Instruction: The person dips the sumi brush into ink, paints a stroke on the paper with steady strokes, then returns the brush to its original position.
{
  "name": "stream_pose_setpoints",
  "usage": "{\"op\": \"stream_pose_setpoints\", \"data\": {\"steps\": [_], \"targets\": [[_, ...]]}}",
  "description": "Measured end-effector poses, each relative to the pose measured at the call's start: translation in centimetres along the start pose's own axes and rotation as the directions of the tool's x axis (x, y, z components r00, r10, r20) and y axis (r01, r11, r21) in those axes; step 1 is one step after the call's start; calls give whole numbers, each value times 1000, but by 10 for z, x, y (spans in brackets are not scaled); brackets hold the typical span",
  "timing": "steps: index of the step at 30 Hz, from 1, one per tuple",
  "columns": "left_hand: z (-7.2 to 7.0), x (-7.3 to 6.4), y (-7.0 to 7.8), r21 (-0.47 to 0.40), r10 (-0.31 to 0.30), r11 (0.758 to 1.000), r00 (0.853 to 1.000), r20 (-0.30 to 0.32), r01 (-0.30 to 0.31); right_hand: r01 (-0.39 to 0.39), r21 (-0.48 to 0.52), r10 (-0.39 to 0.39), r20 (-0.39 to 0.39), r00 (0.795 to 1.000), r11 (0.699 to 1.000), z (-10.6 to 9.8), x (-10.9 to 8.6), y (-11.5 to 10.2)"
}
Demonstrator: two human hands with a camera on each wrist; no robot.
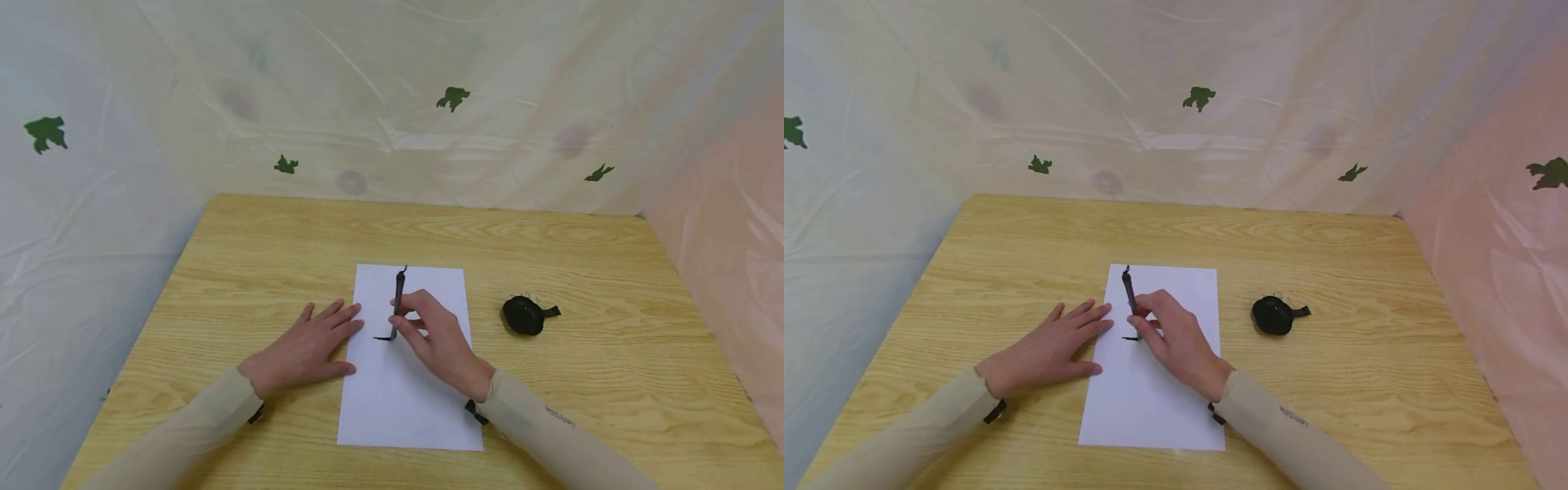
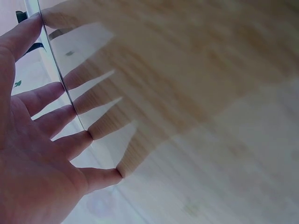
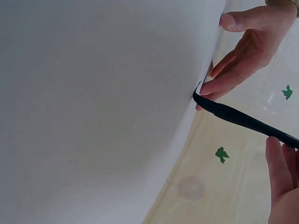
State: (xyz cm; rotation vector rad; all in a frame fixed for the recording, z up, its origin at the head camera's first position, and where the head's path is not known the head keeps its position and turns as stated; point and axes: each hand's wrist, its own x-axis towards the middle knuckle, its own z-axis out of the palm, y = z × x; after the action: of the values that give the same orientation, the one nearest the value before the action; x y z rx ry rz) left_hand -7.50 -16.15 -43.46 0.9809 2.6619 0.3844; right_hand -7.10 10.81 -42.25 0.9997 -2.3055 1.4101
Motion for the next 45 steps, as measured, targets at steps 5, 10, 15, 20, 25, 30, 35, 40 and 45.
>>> {"op": "stream_pose_setpoints", "data": {"steps": [5, 10, 15, 20, 25, 30, 35, 40, 45], "targets": [[0, 0, 0, -2, 3, 1000, 1000, -2, -3, -3, -2, 3, 8, 1000, 1000, -2, -1, 0], [1, -1, 0, -7, 3, 1000, 1000, -4, -3, -21, -6, 21, 10, 1000, 1000, -4, -3, -1], [1, -1, 0, -12, -1, 1000, 1000, -4, 1, -24, -7, 24, 5, 1000, 1000, -6, -4, -1], [2, 0, 0, -12, -5, 1000, 1000, 0, 5, -29, -3, 29, 8, 1000, 1000, -8, -5, -1], [2, 0, -1, -8, -4, 1000, 1000, -1, 3, -32, -11, 32, 4, 999, 999, -10, -7, 1], [3, -1, -2, -12, -2, 1000, 1000, -3, 2, -37, -15, 37, -3, 999, 999, -12, -8, 1], [3, -1, -1, -11, -1, 1000, 1000, -7, 0, -34, -25, 34, -8, 999, 999, -14, -9, 0], [3, -1, -1, -5, -1, 1000, 1000, -7, 1, -24, -43, 23, -15, 1000, 999, -16, -9, 1], [3, -1, -1, -7, -2, 1000, 1000, -5, 2, -15, -50, 14, -18, 1000, 999, -18, -10, 2]]}}
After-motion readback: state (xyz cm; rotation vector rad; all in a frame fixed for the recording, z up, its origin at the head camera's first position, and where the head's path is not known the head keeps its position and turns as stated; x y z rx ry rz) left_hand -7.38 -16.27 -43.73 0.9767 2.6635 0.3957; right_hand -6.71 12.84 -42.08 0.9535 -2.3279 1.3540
